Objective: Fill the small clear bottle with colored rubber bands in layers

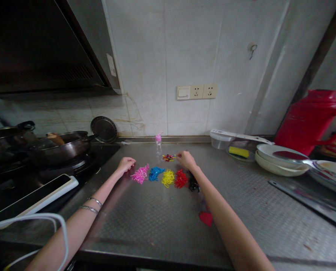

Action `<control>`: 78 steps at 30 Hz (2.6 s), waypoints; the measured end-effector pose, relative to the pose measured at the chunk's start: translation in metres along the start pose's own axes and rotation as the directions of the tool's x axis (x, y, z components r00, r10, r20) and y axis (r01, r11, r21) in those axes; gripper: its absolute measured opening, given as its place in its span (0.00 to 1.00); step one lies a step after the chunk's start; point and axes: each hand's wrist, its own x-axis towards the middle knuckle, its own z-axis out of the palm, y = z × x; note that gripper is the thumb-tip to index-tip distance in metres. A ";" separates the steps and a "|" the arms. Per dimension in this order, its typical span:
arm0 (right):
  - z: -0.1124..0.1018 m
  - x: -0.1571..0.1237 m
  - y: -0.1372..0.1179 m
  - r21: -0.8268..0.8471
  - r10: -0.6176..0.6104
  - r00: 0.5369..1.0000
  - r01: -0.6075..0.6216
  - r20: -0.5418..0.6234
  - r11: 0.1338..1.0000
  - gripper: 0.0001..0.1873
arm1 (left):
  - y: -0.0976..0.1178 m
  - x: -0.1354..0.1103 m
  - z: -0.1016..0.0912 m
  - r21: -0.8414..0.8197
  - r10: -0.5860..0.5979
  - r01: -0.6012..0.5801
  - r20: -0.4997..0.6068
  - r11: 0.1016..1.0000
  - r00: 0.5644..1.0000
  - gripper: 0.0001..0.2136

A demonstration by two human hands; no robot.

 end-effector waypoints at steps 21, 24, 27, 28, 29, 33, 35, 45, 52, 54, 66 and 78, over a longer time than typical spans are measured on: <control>-0.006 -0.018 -0.010 0.426 -0.266 0.938 0.152 0.224 0.892 0.12 | 0.001 -0.001 0.001 0.068 -0.020 0.019 0.018 0.998 1.000 0.11; -0.004 -0.019 -0.011 0.413 -0.282 0.930 0.167 0.236 0.895 0.11 | 0.000 -0.001 0.002 0.071 -0.012 0.011 0.017 0.997 1.000 0.11; -0.004 -0.020 -0.011 0.442 -0.319 0.913 0.184 0.254 0.878 0.10 | 0.000 -0.001 0.002 0.067 -0.007 0.006 0.017 0.998 1.000 0.11; -0.004 -0.020 -0.012 0.452 -0.330 0.908 0.188 0.259 0.872 0.10 | 0.000 -0.002 0.001 0.067 -0.004 0.003 0.019 0.998 1.000 0.11; -0.004 -0.021 -0.012 0.459 -0.336 0.905 0.189 0.263 0.868 0.10 | 0.001 -0.002 0.001 0.068 -0.002 0.001 0.021 0.998 1.000 0.11; -0.007 -0.023 -0.013 0.460 -0.320 0.909 0.173 0.265 0.871 0.10 | 0.002 -0.004 0.001 0.080 0.000 -0.001 0.012 0.997 1.000 0.10; -0.009 -0.024 -0.013 0.457 -0.301 0.915 0.154 0.268 0.876 0.11 | 0.002 -0.003 0.001 0.080 0.002 -0.003 0.003 0.997 1.000 0.10; -0.009 -0.023 -0.007 0.471 -0.289 0.916 0.132 0.278 0.872 0.12 | -0.001 -0.002 0.001 0.064 0.024 -0.023 -0.001 0.998 1.000 0.10; -0.006 -0.021 -0.015 0.482 -0.252 0.949 0.134 0.188 0.866 0.14 | -0.005 0.001 0.002 0.072 0.045 -0.045 0.005 0.996 0.999 0.10; -0.003 -0.022 -0.024 0.464 -0.242 0.962 0.158 0.127 0.871 0.14 | -0.007 0.002 0.003 0.077 0.045 -0.046 0.005 0.996 0.999 0.10; 0.030 -0.036 -0.073 0.363 -0.395 0.919 0.364 0.013 0.858 0.17 | -0.006 0.001 0.003 0.068 0.075 -0.075 0.002 0.995 0.997 0.10; -0.006 -0.019 -0.008 0.320 -0.050 0.968 0.129 -0.246 0.939 0.14 | 0.021 -0.007 0.012 0.091 0.318 -0.311 -0.065 0.946 0.946 0.10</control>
